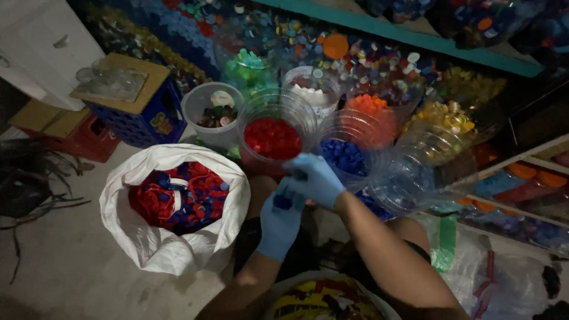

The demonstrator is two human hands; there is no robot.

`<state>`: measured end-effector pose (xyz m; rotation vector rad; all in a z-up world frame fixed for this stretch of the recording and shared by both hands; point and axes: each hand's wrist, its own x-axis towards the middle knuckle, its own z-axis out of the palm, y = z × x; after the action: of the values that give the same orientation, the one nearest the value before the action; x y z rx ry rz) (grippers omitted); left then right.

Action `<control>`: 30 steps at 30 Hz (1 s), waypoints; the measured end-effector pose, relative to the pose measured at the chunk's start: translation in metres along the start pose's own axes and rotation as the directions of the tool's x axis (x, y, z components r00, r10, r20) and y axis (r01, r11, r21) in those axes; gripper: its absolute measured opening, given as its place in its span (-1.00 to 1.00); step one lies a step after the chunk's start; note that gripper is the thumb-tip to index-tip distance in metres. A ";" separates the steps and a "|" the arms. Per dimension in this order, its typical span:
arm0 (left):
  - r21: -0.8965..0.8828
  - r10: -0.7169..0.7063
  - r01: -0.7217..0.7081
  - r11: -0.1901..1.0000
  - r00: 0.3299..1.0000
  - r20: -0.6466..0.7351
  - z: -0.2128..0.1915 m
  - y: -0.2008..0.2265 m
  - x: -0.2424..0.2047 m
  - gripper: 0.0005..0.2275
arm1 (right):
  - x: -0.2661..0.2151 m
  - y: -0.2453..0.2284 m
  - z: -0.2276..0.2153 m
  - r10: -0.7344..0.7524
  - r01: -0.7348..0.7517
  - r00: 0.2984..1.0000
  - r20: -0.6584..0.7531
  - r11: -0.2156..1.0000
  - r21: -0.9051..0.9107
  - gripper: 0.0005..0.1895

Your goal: The person sits on the floor and sorts red and blue plastic bottle caps from a white sack into clear plastic containers. They pick up caps, separate them by color, and place them into the corresponding containers.

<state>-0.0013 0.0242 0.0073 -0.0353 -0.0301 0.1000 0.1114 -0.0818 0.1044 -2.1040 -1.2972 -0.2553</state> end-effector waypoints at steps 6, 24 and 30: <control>-0.094 -0.170 0.142 0.985 0.782 -0.599 0.086 -0.006 0.003 -0.55 | -0.040 -0.056 -0.025 0.057 -0.049 0.997 0.058 0.991 -0.125 -0.58; -0.126 -0.386 0.377 0.918 0.771 -0.507 0.054 -0.083 -0.005 -0.58 | -0.127 -0.048 -0.043 0.511 -0.492 0.859 -0.019 0.815 -0.305 -0.57; -0.140 -0.378 0.362 0.921 0.754 -0.537 0.023 -0.079 0.005 -0.55 | -0.145 0.013 -0.034 0.514 -0.500 0.856 -0.057 0.794 -0.344 -0.51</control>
<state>0.0107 -0.0533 0.0334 -0.0852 0.5513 -0.3172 0.0568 -0.2123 0.0562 -2.6842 -0.6853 -0.2168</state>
